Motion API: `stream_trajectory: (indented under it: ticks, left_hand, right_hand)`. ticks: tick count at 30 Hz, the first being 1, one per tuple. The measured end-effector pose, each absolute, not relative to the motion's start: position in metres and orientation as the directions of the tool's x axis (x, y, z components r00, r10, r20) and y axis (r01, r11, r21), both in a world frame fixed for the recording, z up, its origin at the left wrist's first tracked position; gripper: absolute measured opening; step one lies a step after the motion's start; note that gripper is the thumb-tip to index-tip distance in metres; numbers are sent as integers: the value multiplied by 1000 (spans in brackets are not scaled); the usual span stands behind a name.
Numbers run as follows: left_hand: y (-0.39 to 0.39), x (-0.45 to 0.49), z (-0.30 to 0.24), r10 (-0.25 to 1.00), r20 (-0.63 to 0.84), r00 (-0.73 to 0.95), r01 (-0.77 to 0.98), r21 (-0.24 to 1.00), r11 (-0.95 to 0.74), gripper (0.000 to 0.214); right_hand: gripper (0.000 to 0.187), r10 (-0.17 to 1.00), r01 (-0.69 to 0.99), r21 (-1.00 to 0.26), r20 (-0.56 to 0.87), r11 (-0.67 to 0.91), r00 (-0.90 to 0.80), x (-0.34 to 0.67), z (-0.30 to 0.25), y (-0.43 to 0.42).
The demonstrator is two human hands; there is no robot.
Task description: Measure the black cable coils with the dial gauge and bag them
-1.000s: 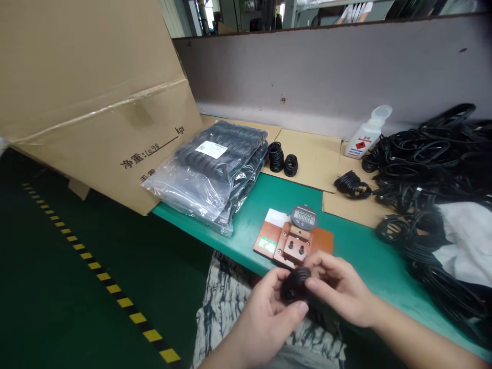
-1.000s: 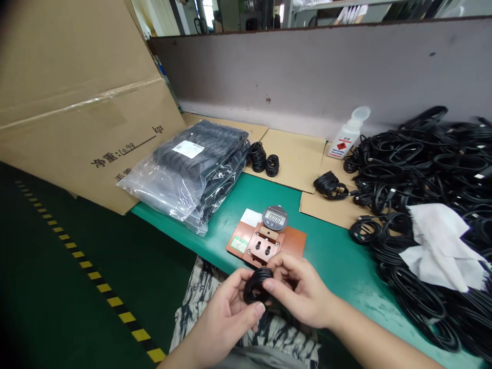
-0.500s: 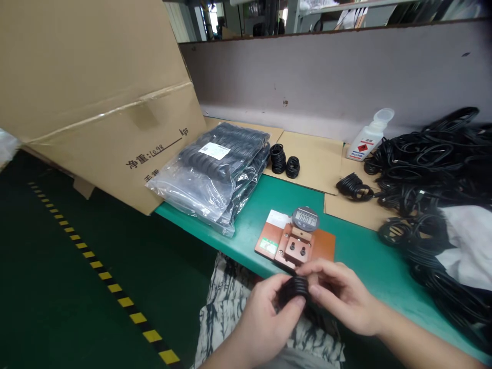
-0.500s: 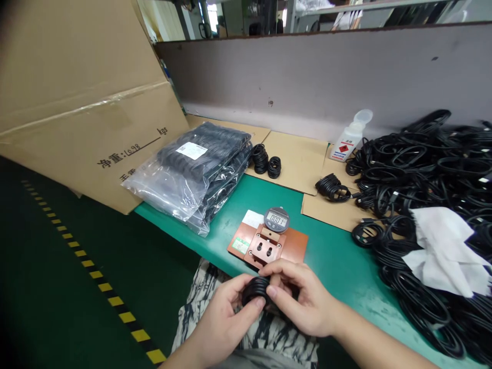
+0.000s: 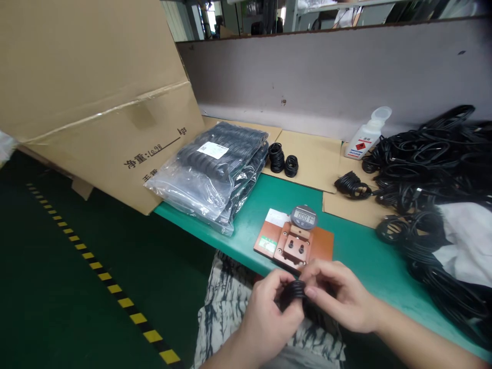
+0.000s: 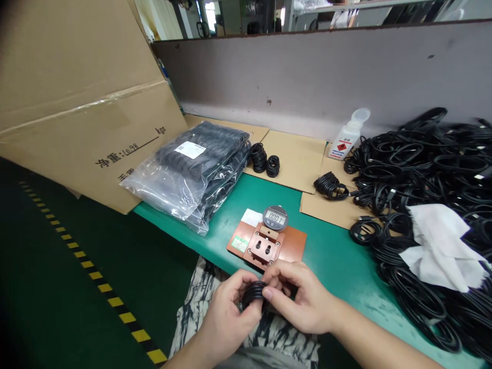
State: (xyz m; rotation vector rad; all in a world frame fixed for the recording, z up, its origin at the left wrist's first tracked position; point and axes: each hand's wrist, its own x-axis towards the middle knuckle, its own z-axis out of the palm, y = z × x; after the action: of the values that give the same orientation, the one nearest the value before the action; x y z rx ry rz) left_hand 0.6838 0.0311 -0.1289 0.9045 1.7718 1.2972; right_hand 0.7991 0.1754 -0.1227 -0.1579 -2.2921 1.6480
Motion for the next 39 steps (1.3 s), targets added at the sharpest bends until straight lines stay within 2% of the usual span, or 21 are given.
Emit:
stream_trajectory:
  ticks: [4,11,17,22,25,28,31,35,39]
  left_hand:
    - [31,684,-134,862,-188,-470,6,976,216,17]
    - [27,682,-139,872,-100,-480,22,992,126,25]
    - [23,685,-142,864,-128,-486,-159,986,56,22]
    - [21,684,-129,888,-156,-433,-220,973,64,25]
    - [21,682,-124,900,-144,-411,-208,976,61,33]
    - [23,680,-126,899,-142,-414,-137,986,92,27]
    - [25,678,-133,904,-210,-372,-105,977,184,11]
    - [25,678,-140,902,-319,-292,-172,945,278,21]
    - [23,674,-141,943,-178,-282,-92,983,158,29]
  right_hand:
    - [9,262,-101,-937,195,335,-945,801,-124,175]
    - [20,198,-191,-913,275,360,-941,802,-129,178]
    - [29,161,-260,-864,357,432,-920,799,-129,174]
    - [27,166,-249,-842,365,478,-916,799,-130,172]
    - [25,185,-233,-868,341,439,-922,799,-130,171]
    - [25,199,-243,-858,363,453,-910,800,-132,171]
    - [29,197,-266,-845,391,464,-899,800,-133,172]
    - [30,187,-274,-859,383,433,-905,801,-134,172]
    - [27,197,-269,-864,379,426,-904,802,-133,172]
